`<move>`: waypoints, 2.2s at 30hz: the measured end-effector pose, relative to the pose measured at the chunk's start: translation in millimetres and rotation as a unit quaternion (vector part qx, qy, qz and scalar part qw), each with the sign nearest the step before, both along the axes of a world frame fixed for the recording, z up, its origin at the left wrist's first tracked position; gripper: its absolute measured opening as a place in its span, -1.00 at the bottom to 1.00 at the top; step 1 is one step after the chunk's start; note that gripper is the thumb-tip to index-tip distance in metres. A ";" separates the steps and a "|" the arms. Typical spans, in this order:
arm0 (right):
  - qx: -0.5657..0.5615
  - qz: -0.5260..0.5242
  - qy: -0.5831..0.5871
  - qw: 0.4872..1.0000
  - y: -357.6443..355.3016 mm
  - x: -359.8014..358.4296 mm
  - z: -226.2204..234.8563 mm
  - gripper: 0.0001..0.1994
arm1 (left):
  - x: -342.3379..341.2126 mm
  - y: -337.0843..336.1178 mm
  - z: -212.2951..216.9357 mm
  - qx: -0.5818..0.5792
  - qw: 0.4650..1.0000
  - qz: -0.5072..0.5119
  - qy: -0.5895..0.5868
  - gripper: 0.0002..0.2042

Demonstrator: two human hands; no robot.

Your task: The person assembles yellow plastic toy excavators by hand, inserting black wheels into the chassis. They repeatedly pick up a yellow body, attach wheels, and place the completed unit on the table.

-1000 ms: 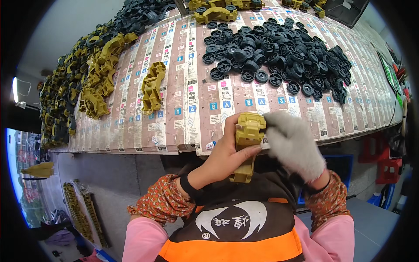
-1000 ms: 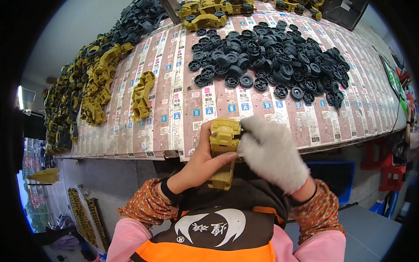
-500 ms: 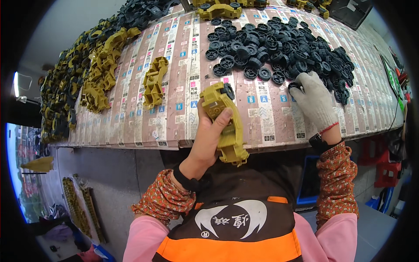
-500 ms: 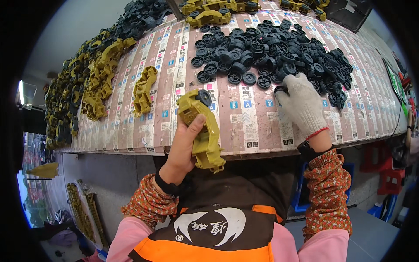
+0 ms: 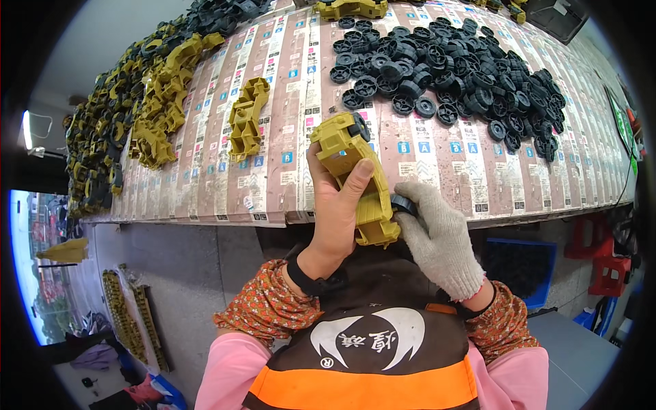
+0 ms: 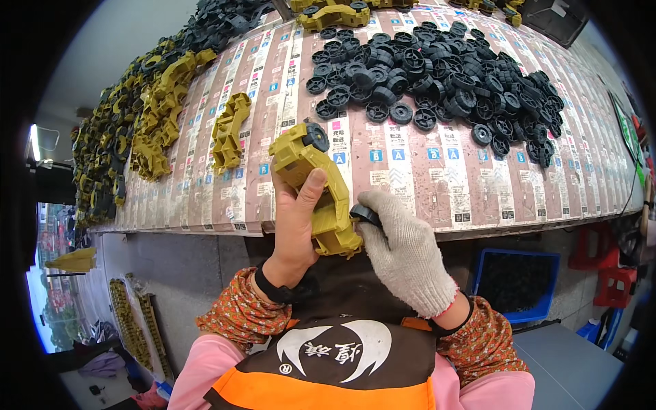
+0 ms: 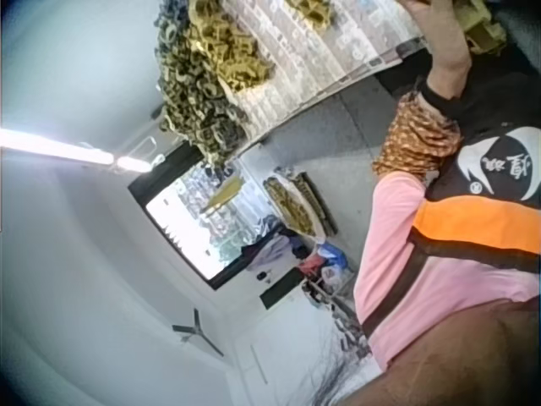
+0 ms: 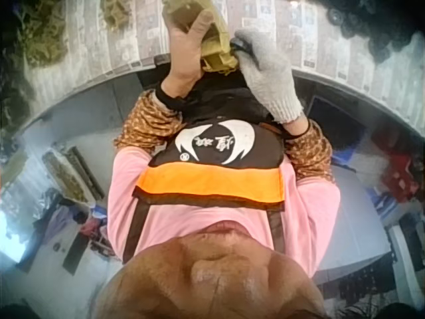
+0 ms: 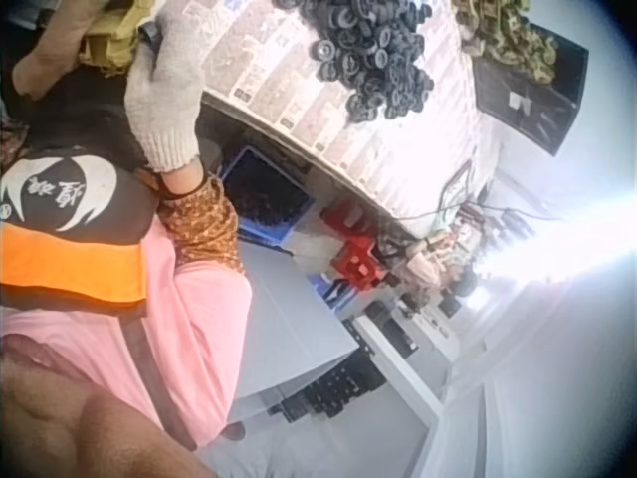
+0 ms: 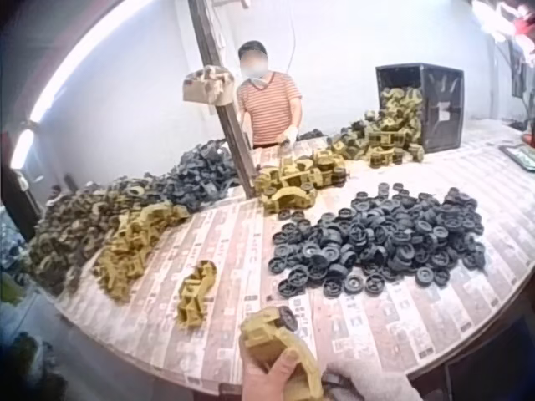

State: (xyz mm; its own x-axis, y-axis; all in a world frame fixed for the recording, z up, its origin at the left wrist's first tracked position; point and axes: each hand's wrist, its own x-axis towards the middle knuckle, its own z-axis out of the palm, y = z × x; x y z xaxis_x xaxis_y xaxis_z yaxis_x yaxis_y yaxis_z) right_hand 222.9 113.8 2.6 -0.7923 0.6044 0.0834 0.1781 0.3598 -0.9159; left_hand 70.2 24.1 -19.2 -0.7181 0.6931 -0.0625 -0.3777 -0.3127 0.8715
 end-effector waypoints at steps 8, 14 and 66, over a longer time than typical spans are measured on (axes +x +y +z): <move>0.012 0.005 0.003 1.000 -5.2 8.9 1.0 -0.62 | 6.1 -1.1 -1.7 0.012 0.999 0.015 0.030 -0.35; -0.092 -0.009 0.022 0.995 -3.5 9.5 -13.1 -0.59 | 10.7 1.1 -2.8 0.021 0.998 0.014 0.062 -0.26; 0.380 -0.108 -0.225 0.891 161.0 36.6 -5.2 -0.78 | -39.3 -31.9 18.3 -0.084 0.925 -0.351 -0.115 -0.26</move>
State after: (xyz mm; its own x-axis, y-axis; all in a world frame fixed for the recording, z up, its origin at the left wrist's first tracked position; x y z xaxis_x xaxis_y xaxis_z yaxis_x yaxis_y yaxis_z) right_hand 259.5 274.7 -2.6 -0.7214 0.6509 0.2365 0.6052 0.7586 -0.2416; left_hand 30.9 -7.7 -0.9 -0.0488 0.9506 -0.3067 -0.6180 0.2125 0.7570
